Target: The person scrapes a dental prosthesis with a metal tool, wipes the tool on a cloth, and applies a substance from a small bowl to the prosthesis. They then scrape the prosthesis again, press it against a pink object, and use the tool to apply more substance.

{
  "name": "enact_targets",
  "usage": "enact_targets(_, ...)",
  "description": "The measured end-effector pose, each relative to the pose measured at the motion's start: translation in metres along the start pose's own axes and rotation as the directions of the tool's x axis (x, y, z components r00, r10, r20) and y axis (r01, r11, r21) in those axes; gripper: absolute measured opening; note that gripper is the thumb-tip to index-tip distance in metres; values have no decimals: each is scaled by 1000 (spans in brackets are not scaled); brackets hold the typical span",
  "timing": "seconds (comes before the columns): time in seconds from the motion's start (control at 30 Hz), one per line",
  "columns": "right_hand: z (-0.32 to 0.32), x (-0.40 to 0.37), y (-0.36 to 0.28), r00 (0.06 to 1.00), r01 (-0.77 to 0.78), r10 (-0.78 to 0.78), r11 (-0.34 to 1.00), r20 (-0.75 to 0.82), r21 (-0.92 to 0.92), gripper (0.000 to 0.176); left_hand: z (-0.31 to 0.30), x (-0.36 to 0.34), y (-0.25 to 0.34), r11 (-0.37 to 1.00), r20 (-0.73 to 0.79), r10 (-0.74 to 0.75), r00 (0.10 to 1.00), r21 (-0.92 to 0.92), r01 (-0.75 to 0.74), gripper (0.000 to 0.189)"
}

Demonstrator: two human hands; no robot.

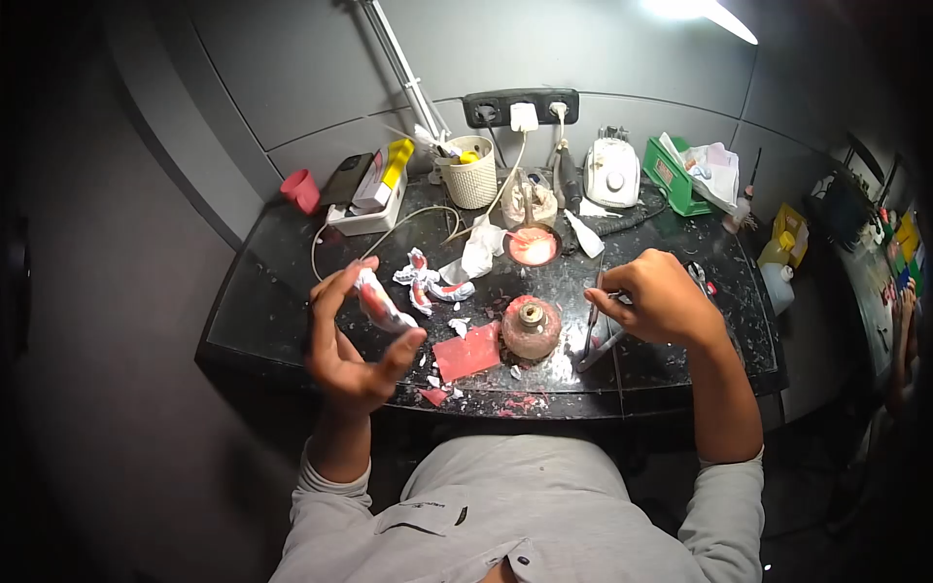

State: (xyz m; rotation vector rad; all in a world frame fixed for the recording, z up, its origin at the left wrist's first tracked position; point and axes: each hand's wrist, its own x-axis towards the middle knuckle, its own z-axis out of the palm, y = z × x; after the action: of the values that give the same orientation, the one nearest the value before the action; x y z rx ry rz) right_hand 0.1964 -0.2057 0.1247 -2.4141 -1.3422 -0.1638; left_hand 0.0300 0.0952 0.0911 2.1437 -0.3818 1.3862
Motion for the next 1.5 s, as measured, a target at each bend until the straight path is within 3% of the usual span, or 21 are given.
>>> enact_targets(0.1, -15, -5, -4, 998, -49, 49, 999, 25, 15, 31, -12, 13, 31, 981, 35, 181, 983, 70, -183, 82)
enact_targets(0.2, -10, -6, 1, 996, -81, 86, 986, -23, 146, 31, -18, 9, 44, 973, 67, 197, 978, 105, -203, 88)
enact_targets(0.23, -6, -6, 3, 997, -68, 73, 984, -23, 166, 31, -15, 8, 49, 984, 4, 167, 986, 67, -167, 79)
enact_targets(0.3, 0, -7, 4, 998, -49, 54, 985, -30, 164, 33, -16, 4, 50, 991, 30, 134, 991, -3, -134, 82)
enact_targets(0.37, 7, -7, 3, 997, -82, 84, 976, 3, 201, 32, -9, -8, 40, 870, 103, -112, 988, -470, 147, 85)
enact_targets(0.4, 12, -6, 4, 995, -98, 95, 978, 23, 184, 31, -7, -7, 51, 352, 336, -426, 840, -794, 496, 85)
enact_targets(0.43, 16, -7, 6, 993, -113, 107, 980, 45, 163, 30, -8, -20, 34, -107, 596, -445, 668, -776, 621, 86)
enact_targets(0.5, 30, -9, 11, 995, -92, 86, 988, 52, 126, 29, 8, -33, 21, -485, 669, -452, 591, -740, 466, 86)
enact_targets(0.53, 33, -9, 10, 996, -85, 83, 991, 33, 102, 29, 14, -37, 18, -417, 651, -486, 583, -759, 500, 83)
enact_targets(0.63, 41, -13, 19, 999, -48, 49, 996, -3, 76, 28, 19, -46, 14, -520, 692, -463, 554, -718, 462, 83)
enact_targets(0.87, 41, -17, 21, 1000, -6, 8, 997, -29, 78, 25, 28, -46, 17, -499, 716, -478, 509, -698, 513, 82)
enact_targets(1.07, 41, -17, 22, 1000, -14, 15, 998, -16, 59, 27, 34, -50, 16, -441, 691, -453, 563, -723, 532, 79)
enact_targets(1.13, 41, -18, 22, 1000, -13, 13, 998, -14, 61, 26, 38, -52, 15, -306, 645, -506, 573, -755, 580, 77)
enact_targets(1.17, 41, -19, 21, 1000, -19, 20, 998, -15, 67, 26, 41, -53, 14, -308, 651, -505, 567, -749, 586, 77)
enact_targets(1.23, 40, -22, 20, 997, 17, -13, 998, -76, 59, 26, 49, -53, 13, -17, 527, -626, 576, -747, 664, 73)
enact_targets(1.27, 39, -24, 19, 996, 23, -18, 998, -84, 60, 26, 51, -52, 11, 44, 511, -611, 605, -741, 670, 67)
enact_targets(1.43, 39, -40, 17, 991, 34, -21, 995, -134, 91, 25, 64, -50, 1, 109, 558, -576, 597, -672, 733, 62)
enact_targets(1.5, 39, -47, 18, 988, 32, -15, 993, -152, 112, 24, 71, -48, 1, 195, 527, -601, 601, -633, 749, 62)
